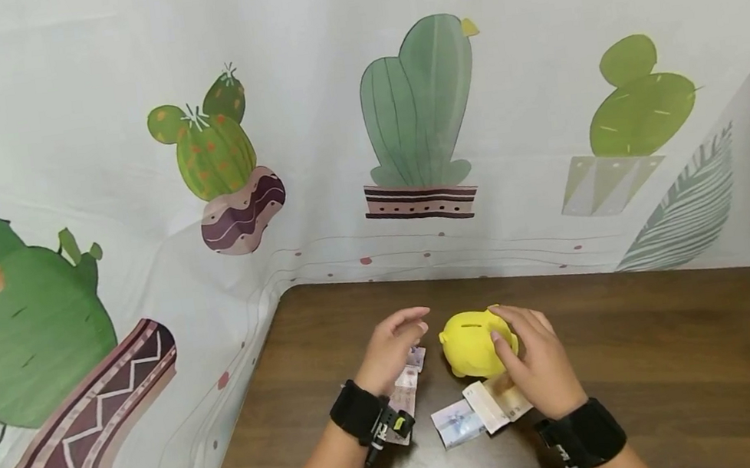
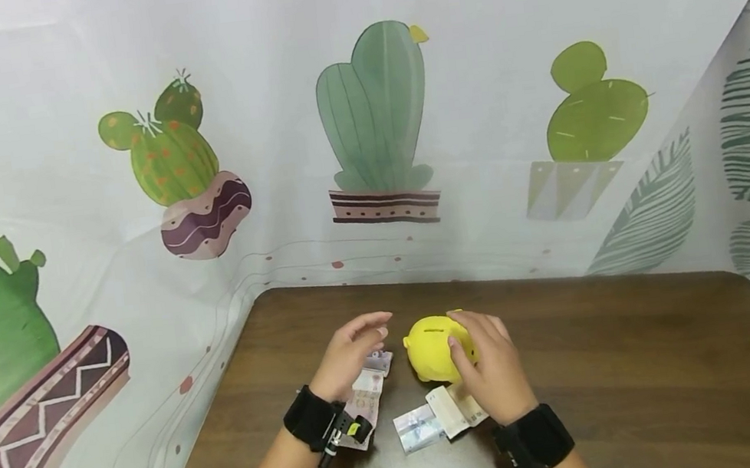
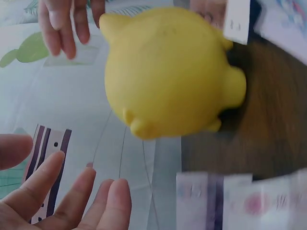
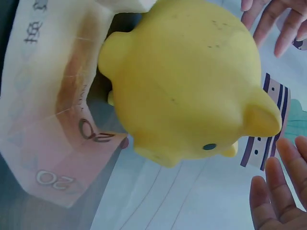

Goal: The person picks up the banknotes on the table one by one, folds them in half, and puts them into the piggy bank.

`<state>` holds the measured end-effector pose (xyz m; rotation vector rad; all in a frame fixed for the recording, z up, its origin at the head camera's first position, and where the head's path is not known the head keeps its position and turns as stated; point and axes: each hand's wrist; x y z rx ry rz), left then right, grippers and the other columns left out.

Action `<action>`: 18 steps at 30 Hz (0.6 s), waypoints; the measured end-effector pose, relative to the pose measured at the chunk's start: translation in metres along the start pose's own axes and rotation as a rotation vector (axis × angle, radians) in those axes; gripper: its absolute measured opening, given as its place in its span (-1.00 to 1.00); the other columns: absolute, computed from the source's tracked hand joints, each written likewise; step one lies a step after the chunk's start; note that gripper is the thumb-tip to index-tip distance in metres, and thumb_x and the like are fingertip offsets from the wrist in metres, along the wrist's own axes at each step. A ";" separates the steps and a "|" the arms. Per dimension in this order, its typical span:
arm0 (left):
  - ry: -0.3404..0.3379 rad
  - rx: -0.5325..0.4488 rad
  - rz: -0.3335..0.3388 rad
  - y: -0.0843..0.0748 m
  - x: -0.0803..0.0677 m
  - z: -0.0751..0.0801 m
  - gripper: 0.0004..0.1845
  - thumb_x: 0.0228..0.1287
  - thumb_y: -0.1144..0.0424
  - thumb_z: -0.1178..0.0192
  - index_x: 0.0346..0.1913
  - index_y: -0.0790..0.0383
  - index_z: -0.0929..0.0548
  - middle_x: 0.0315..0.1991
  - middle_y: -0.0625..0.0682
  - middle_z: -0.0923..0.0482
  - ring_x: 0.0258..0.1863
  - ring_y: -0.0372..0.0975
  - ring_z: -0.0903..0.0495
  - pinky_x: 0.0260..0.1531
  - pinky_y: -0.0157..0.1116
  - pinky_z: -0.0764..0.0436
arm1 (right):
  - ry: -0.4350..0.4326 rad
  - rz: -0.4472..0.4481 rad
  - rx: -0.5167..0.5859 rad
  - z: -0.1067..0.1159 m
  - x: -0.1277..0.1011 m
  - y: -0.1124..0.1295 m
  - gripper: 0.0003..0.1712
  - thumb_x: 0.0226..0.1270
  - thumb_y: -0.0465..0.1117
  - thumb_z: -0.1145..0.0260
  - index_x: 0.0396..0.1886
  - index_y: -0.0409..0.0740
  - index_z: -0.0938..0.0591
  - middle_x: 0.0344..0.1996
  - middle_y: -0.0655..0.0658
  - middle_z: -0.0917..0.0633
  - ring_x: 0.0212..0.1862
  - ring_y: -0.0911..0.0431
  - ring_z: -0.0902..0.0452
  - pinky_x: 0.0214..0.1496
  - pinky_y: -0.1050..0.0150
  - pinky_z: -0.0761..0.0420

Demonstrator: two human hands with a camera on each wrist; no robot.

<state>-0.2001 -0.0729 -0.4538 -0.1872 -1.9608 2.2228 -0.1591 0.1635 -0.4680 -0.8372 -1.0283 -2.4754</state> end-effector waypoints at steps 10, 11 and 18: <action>0.024 0.232 0.020 0.001 0.004 0.022 -0.63 0.38 0.21 -0.22 0.20 0.22 -0.65 0.24 0.20 -0.61 0.26 0.04 -0.57 0.29 0.05 -0.52 | -0.037 0.022 0.068 0.009 0.004 0.002 -0.50 0.30 -0.41 -0.34 0.25 -0.17 -0.60 0.16 -0.18 -0.66 0.22 -0.08 -0.47 0.36 0.59 -0.19; 0.031 0.277 0.021 0.001 0.003 0.024 -0.62 0.37 0.21 -0.23 0.19 0.22 -0.66 0.24 0.19 -0.60 0.29 0.04 -0.54 0.32 0.07 -0.49 | -0.038 0.021 0.071 0.010 0.004 0.003 -0.50 0.30 -0.41 -0.35 0.25 -0.17 -0.60 0.16 -0.18 -0.65 0.22 -0.08 -0.46 0.36 0.60 -0.18; 0.084 0.557 -0.022 0.009 0.005 0.036 -0.63 0.31 0.18 -0.28 0.13 0.25 -0.70 0.17 0.17 -0.62 0.22 0.08 -0.56 0.22 0.07 -0.53 | -0.025 0.011 0.081 0.010 0.002 0.006 -0.52 0.32 -0.41 -0.34 0.24 -0.15 -0.61 0.15 -0.16 -0.63 0.21 -0.04 -0.46 0.33 0.63 -0.20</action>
Point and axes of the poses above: each hand's wrist, its own x-axis towards the middle knuckle, its own z-axis out of the back of the hand, y = z × x
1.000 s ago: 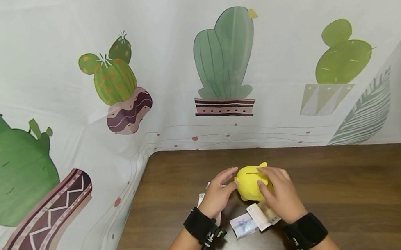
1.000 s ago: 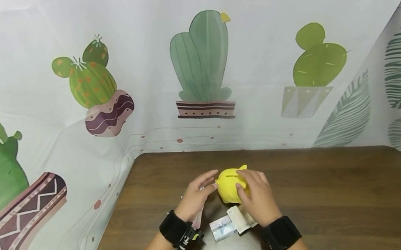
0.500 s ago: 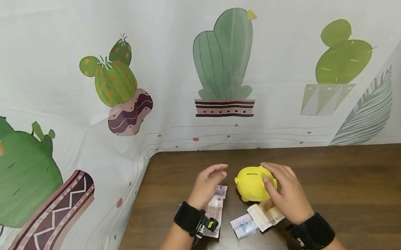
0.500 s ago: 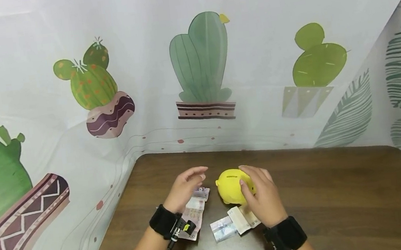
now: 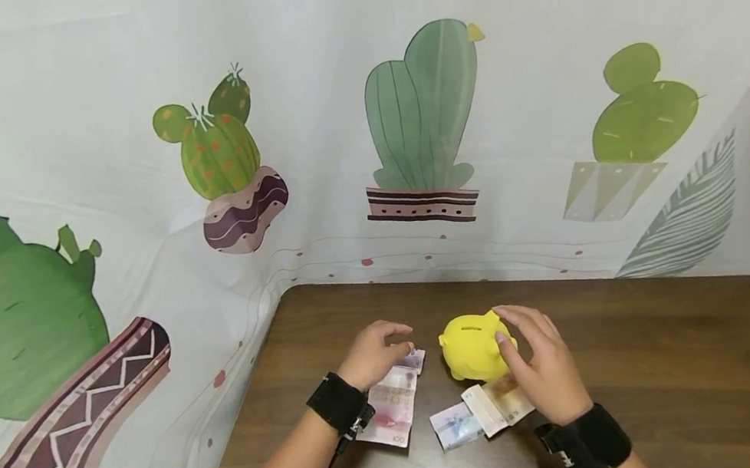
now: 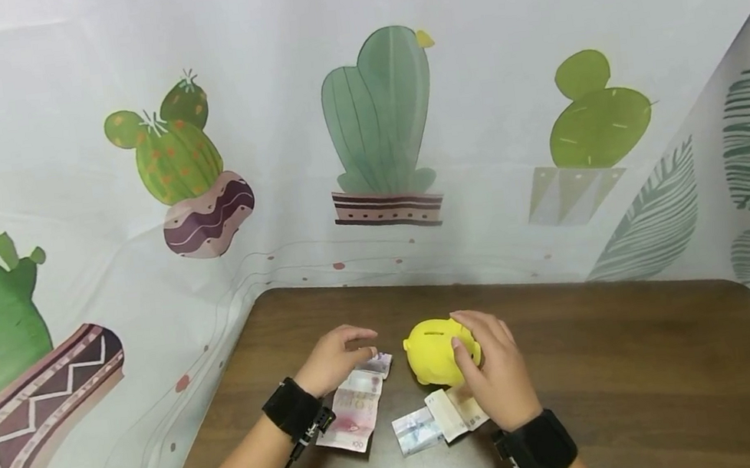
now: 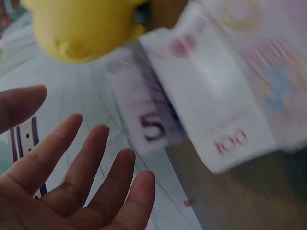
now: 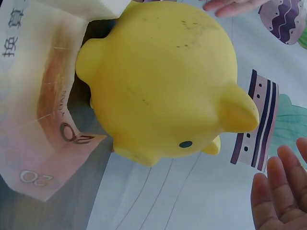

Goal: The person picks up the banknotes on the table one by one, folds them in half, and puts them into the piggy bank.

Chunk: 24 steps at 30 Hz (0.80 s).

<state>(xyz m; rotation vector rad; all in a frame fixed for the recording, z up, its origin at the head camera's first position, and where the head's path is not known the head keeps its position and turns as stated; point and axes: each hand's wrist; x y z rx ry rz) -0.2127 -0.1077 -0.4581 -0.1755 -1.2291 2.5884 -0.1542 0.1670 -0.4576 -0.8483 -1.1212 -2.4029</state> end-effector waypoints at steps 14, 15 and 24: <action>0.025 0.373 -0.179 0.016 -0.002 -0.012 -0.76 0.18 0.34 -0.32 -0.09 0.22 -0.80 -0.18 0.04 -0.73 -0.13 -0.12 -0.70 -0.08 -0.18 -0.66 | -0.009 -0.006 0.009 -0.002 -0.002 0.002 -0.58 0.29 -0.42 -0.34 0.15 -0.16 -0.65 0.11 -0.13 -0.63 0.17 -0.03 -0.49 0.27 0.61 -0.28; 0.021 0.407 -0.193 0.016 -0.002 -0.013 -0.77 0.17 0.34 -0.33 -0.10 0.20 -0.81 -0.19 0.02 -0.73 -0.15 -0.14 -0.70 -0.09 -0.20 -0.66 | -0.010 -0.005 0.009 -0.002 -0.002 0.002 -0.59 0.29 -0.43 -0.35 0.14 -0.17 -0.65 0.10 -0.13 -0.63 0.17 -0.03 -0.49 0.27 0.60 -0.29; -0.048 0.527 -0.254 0.021 0.000 -0.018 -0.94 0.19 0.29 -0.38 -0.30 0.06 -0.81 -0.29 -0.09 -0.74 -0.29 -0.26 -0.68 -0.24 -0.29 -0.64 | 0.006 -0.024 -0.006 -0.003 -0.004 -0.001 -0.63 0.30 -0.41 -0.35 0.10 -0.15 -0.67 0.10 -0.09 -0.63 0.17 0.01 -0.50 0.26 0.53 -0.33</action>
Point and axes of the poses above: each hand's wrist, its own x-axis towards the middle knuckle, its own z-axis out of the back of the hand, y = z × x
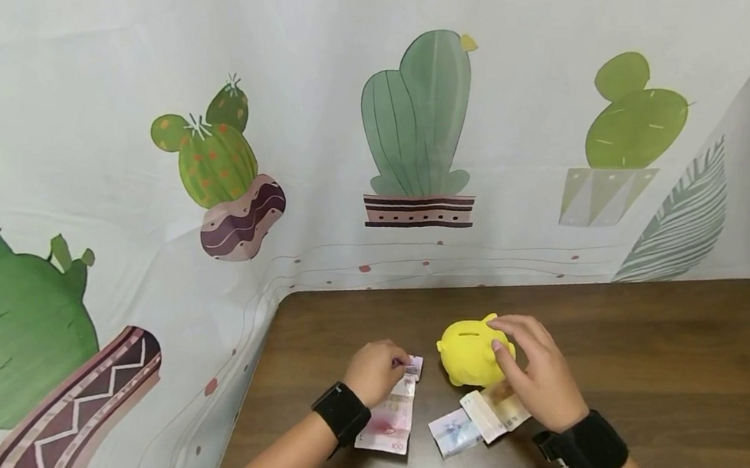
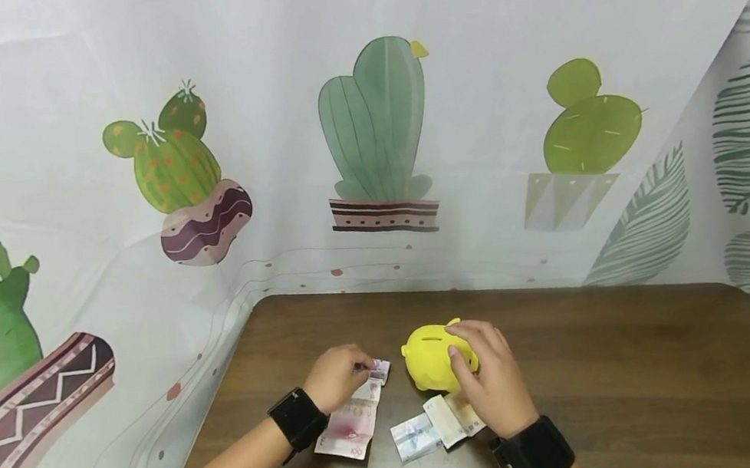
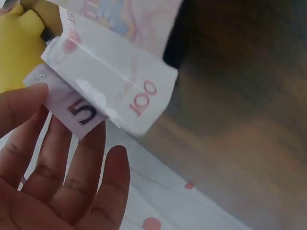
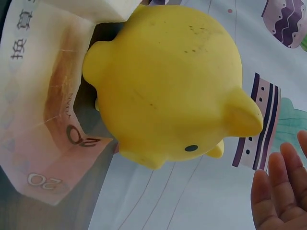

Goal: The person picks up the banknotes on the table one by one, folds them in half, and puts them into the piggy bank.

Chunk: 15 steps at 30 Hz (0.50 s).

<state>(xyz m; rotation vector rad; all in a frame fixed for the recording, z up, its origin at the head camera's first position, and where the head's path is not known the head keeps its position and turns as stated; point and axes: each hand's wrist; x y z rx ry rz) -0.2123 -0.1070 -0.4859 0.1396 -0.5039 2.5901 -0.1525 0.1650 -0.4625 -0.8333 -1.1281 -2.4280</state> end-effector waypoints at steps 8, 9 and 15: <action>-0.051 -0.104 0.053 0.002 0.000 0.004 -0.94 0.17 0.34 -0.37 -0.34 0.11 -0.79 -0.38 -0.08 -0.69 -0.36 -0.28 -0.62 -0.31 -0.32 -0.57 | -0.002 0.006 0.006 -0.001 0.000 0.001 -0.63 0.30 -0.41 -0.35 0.09 -0.12 -0.67 0.08 -0.09 -0.63 0.16 0.01 -0.51 0.24 0.59 -0.32; -0.061 -0.121 0.063 0.002 0.000 0.006 -0.93 0.17 0.36 -0.36 -0.34 0.12 -0.79 -0.37 -0.07 -0.69 -0.35 -0.26 -0.63 -0.29 -0.30 -0.58 | -0.002 0.008 0.006 -0.001 0.000 0.001 -0.63 0.30 -0.41 -0.35 0.09 -0.12 -0.67 0.08 -0.10 -0.63 0.16 0.01 -0.51 0.24 0.59 -0.32; -0.132 -0.170 0.080 0.000 0.003 0.012 -0.91 0.18 0.39 -0.33 -0.28 0.17 -0.76 -0.30 -0.01 -0.72 -0.26 -0.18 -0.70 -0.19 -0.23 -0.64 | -0.002 0.010 0.013 -0.001 -0.001 0.000 -0.63 0.29 -0.43 -0.35 0.09 -0.12 -0.67 0.07 -0.10 -0.63 0.15 0.01 -0.51 0.27 0.62 -0.28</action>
Point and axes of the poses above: each hand's wrist, its own x-axis towards the middle knuckle, its own z-axis out of the back of the hand, y = z × x
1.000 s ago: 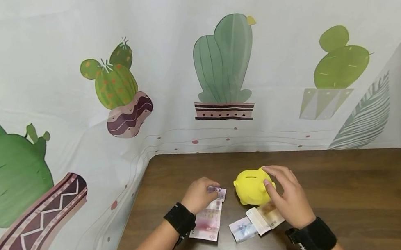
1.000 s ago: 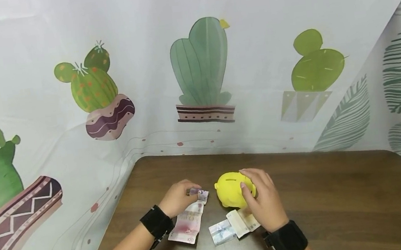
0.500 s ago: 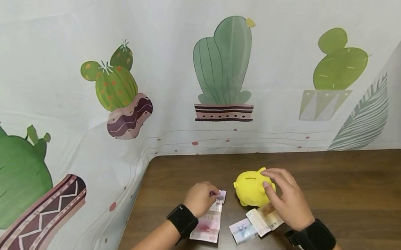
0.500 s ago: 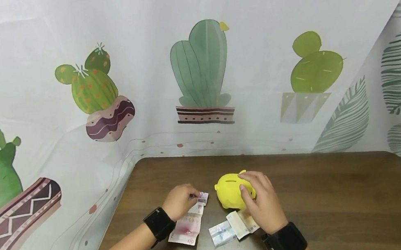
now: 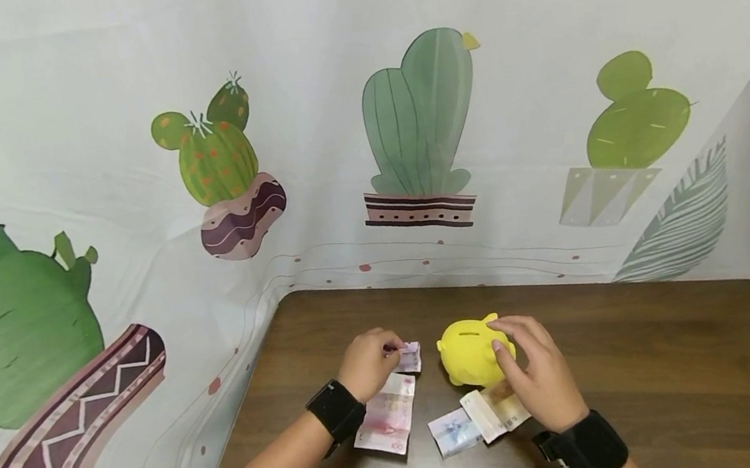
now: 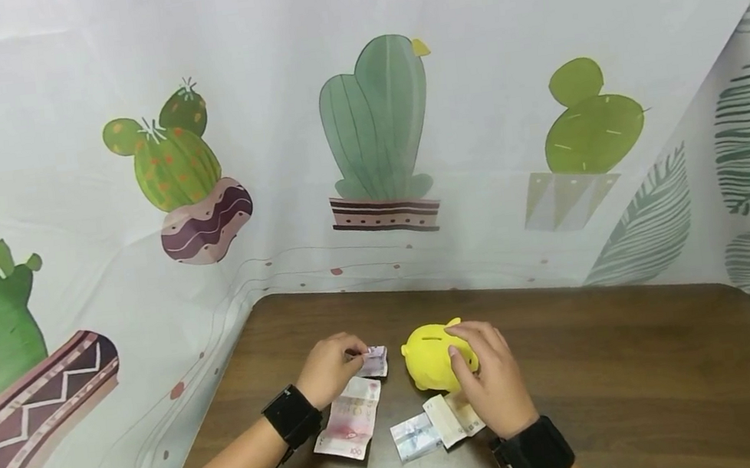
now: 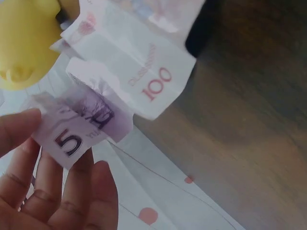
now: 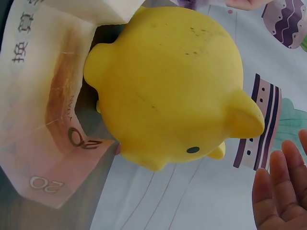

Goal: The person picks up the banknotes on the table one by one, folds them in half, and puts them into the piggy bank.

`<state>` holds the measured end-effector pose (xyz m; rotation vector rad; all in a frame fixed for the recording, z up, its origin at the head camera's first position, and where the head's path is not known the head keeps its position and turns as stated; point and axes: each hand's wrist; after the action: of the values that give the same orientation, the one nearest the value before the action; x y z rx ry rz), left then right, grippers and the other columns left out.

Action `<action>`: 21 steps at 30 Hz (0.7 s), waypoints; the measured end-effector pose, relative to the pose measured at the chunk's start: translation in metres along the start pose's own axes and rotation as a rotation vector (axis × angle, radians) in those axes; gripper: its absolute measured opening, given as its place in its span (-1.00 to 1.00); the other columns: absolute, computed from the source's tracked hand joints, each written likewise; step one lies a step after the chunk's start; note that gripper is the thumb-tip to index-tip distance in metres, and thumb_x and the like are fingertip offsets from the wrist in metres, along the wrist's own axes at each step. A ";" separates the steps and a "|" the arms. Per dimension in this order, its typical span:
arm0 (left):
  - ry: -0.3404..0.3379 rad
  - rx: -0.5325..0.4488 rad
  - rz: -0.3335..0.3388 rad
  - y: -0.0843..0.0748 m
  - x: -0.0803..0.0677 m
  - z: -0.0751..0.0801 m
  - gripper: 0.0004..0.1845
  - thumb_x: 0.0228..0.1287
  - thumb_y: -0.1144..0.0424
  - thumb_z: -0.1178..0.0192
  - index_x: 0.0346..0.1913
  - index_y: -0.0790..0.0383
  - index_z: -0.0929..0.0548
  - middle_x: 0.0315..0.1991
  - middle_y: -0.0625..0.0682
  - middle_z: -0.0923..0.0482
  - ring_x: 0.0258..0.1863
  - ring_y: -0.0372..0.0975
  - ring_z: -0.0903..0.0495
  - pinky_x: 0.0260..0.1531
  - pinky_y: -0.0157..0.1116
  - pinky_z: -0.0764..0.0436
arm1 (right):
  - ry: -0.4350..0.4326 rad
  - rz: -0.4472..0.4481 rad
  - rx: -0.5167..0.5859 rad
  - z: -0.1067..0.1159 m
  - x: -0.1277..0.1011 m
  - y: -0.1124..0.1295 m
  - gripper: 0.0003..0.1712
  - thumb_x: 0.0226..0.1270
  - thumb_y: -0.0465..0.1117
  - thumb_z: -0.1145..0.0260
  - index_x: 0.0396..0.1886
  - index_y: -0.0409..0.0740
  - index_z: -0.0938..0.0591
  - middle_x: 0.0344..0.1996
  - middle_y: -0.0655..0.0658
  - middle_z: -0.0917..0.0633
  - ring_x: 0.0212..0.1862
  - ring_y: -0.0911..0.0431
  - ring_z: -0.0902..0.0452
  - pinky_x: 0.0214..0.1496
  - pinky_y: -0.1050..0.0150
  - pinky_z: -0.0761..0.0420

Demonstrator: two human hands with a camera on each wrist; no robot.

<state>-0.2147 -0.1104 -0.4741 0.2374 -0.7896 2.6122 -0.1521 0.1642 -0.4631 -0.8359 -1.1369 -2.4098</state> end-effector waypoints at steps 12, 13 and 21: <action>-0.124 -0.188 0.062 -0.013 0.001 0.017 -0.95 0.28 0.35 -0.33 -0.25 0.13 -0.73 -0.25 -0.06 -0.72 -0.22 -0.27 -0.68 -0.15 -0.30 -0.67 | 0.024 -0.026 -0.009 -0.004 -0.001 0.001 -0.64 0.32 -0.39 -0.35 0.10 -0.10 -0.67 0.08 -0.10 -0.62 0.18 0.01 -0.50 0.29 0.65 -0.25; -0.133 -0.207 0.060 -0.016 0.001 0.019 -0.95 0.29 0.35 -0.32 -0.25 0.13 -0.72 -0.25 -0.06 -0.71 -0.21 -0.27 -0.68 -0.16 -0.30 -0.67 | 0.024 -0.028 -0.011 -0.004 -0.001 0.001 -0.64 0.32 -0.39 -0.35 0.10 -0.11 -0.66 0.08 -0.10 -0.62 0.18 0.01 -0.50 0.28 0.64 -0.25; -0.150 -0.389 0.090 -0.040 -0.004 0.029 -0.94 0.35 0.32 -0.29 -0.19 0.08 -0.69 -0.20 -0.07 -0.70 -0.17 -0.28 -0.65 -0.14 -0.36 -0.69 | 0.038 -0.048 -0.020 -0.005 -0.002 0.002 -0.66 0.34 -0.37 -0.35 0.10 -0.11 -0.66 0.08 -0.10 -0.63 0.18 0.01 -0.51 0.27 0.56 -0.31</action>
<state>-0.1933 -0.0973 -0.4317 0.2919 -1.3657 2.4757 -0.1514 0.1598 -0.4657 -0.7746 -1.1326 -2.4691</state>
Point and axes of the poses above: each hand's wrist, its own x-axis towards the middle knuckle, its own z-axis out of the back of the hand, y = z × x
